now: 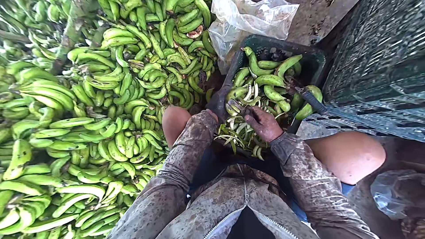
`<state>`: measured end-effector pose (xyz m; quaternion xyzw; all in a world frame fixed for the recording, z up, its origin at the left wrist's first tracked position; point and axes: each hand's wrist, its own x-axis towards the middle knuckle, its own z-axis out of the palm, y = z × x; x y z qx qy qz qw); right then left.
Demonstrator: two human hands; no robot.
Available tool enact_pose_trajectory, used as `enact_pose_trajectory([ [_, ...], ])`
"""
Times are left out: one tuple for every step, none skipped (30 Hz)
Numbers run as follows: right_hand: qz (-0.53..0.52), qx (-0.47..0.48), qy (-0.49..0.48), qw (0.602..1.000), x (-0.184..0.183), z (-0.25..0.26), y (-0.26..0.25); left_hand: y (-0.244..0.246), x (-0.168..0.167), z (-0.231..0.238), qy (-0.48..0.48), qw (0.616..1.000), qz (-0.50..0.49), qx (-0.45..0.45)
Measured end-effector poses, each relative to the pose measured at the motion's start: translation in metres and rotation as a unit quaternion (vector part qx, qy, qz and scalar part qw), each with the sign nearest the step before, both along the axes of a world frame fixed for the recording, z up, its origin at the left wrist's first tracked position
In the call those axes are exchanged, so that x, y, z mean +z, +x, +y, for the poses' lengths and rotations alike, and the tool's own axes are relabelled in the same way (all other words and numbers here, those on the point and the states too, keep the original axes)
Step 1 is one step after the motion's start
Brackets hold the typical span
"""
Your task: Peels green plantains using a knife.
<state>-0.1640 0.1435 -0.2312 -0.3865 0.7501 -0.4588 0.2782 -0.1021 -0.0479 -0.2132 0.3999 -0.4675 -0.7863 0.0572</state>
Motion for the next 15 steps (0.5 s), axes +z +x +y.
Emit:
enact_pose_trajectory([
  [0.001, 0.004, 0.016, 1.0, -0.002, -0.005, -0.002, -0.001, 0.001, 0.006, -0.014, 0.999, -0.012, -0.03],
  [0.004, -0.003, 0.035, 0.999, -0.005, -0.009, -0.006, -0.001, 0.003, 0.011, -0.07, 0.995, -0.039, -0.062],
  [0.016, -0.022, 0.053, 0.998, -0.011, -0.012, -0.013, 0.001, 0.005, 0.016, -0.157, 0.979, -0.073, -0.103],
  [0.037, -0.053, 0.067, 0.996, -0.017, -0.014, -0.021, 0.005, 0.004, 0.018, -0.223, 0.962, -0.085, -0.131],
  [0.053, -0.091, 0.084, 0.991, -0.021, -0.015, -0.029, 0.009, 0.005, 0.019, -0.24, 0.96, -0.076, -0.125],
  [0.055, -0.133, 0.104, 0.984, -0.022, -0.015, -0.037, 0.014, 0.007, 0.021, -0.217, 0.971, -0.046, -0.089],
  [0.047, -0.174, 0.123, 0.976, -0.02, -0.013, -0.046, 0.019, 0.007, 0.019, -0.177, 0.983, -0.002, -0.051],
  [0.041, -0.203, 0.135, 0.969, -0.018, -0.01, -0.054, 0.023, 0.006, 0.014, -0.14, 0.989, 0.041, -0.025],
  [0.037, -0.219, 0.135, 0.966, -0.016, -0.009, -0.057, 0.026, 0.005, 0.008, -0.113, 0.991, 0.067, -0.007],
  [0.034, -0.218, 0.12, 0.968, -0.013, -0.008, -0.055, 0.028, 0.003, 0.002, -0.083, 0.994, 0.078, -0.006],
  [0.033, -0.2, 0.097, 0.975, -0.01, -0.007, -0.05, 0.029, 0.0, -0.002, -0.052, 0.995, 0.08, -0.008],
  [0.026, -0.169, 0.066, 0.983, -0.008, -0.008, -0.044, 0.028, 0.002, -0.004, -0.038, 0.997, 0.06, -0.004],
  [0.005, -0.131, 0.036, 0.991, -0.007, -0.009, -0.037, 0.025, 0.005, -0.004, -0.051, 0.999, 0.016, 0.004],
  [-0.017, -0.09, 0.009, 0.996, -0.005, -0.011, -0.03, 0.022, 0.006, -0.005, -0.087, 0.996, -0.034, 0.011],
  [-0.04, -0.052, -0.013, 0.998, -0.003, -0.013, -0.022, 0.019, 0.007, -0.007, -0.127, 0.989, -0.073, 0.014],
])
